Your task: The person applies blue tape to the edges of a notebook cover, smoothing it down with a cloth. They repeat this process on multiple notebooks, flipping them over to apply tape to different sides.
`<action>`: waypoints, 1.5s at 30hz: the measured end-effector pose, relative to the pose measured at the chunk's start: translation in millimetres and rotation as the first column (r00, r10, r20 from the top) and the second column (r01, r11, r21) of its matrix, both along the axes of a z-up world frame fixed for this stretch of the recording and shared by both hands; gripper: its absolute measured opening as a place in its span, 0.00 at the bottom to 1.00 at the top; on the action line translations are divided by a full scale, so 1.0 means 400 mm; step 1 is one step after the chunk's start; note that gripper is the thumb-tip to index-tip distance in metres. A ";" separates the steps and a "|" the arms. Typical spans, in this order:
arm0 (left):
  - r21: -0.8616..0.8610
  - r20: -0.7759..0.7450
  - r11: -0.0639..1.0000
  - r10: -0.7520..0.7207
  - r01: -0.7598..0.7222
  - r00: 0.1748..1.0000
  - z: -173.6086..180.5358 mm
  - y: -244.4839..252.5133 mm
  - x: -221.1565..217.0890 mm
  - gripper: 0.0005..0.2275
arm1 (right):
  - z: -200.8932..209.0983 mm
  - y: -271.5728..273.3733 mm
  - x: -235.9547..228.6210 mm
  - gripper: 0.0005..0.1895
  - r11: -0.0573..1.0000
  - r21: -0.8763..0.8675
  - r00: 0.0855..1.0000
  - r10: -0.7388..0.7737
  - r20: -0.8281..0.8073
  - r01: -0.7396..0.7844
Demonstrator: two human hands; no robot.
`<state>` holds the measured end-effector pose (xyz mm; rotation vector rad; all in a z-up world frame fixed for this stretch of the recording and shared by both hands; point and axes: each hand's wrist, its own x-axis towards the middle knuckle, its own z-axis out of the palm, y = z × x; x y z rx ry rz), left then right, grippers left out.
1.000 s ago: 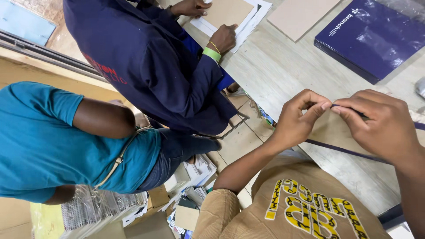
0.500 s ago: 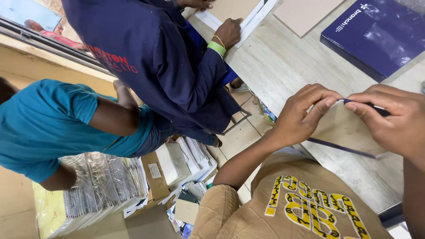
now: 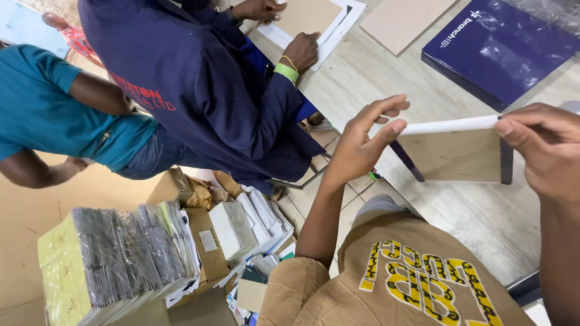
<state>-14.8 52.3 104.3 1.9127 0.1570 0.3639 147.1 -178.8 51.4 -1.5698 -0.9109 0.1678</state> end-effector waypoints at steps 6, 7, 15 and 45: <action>-0.266 -0.003 0.964 0.017 -0.017 1.000 -0.052 -0.014 0.009 0.16 | -0.111 0.008 0.050 0.06 0.991 0.053 0.960 -0.107 -0.259 0.124; -0.262 0.012 0.965 0.039 -0.034 0.999 -0.062 -0.015 0.009 0.16 | -0.104 0.008 0.050 0.07 0.991 -0.034 0.946 -0.135 -0.295 0.131; -0.396 -0.001 0.918 -0.041 0.037 0.999 -0.122 0.038 0.059 0.14 | -0.095 0.025 0.108 0.09 0.987 -0.118 0.954 0.069 -0.293 -0.108; 0.573 -0.177 0.811 0.262 -0.117 0.949 -0.642 0.194 0.238 0.22 | -0.535 0.169 0.203 0.12 0.869 -0.409 0.924 -0.125 0.361 0.277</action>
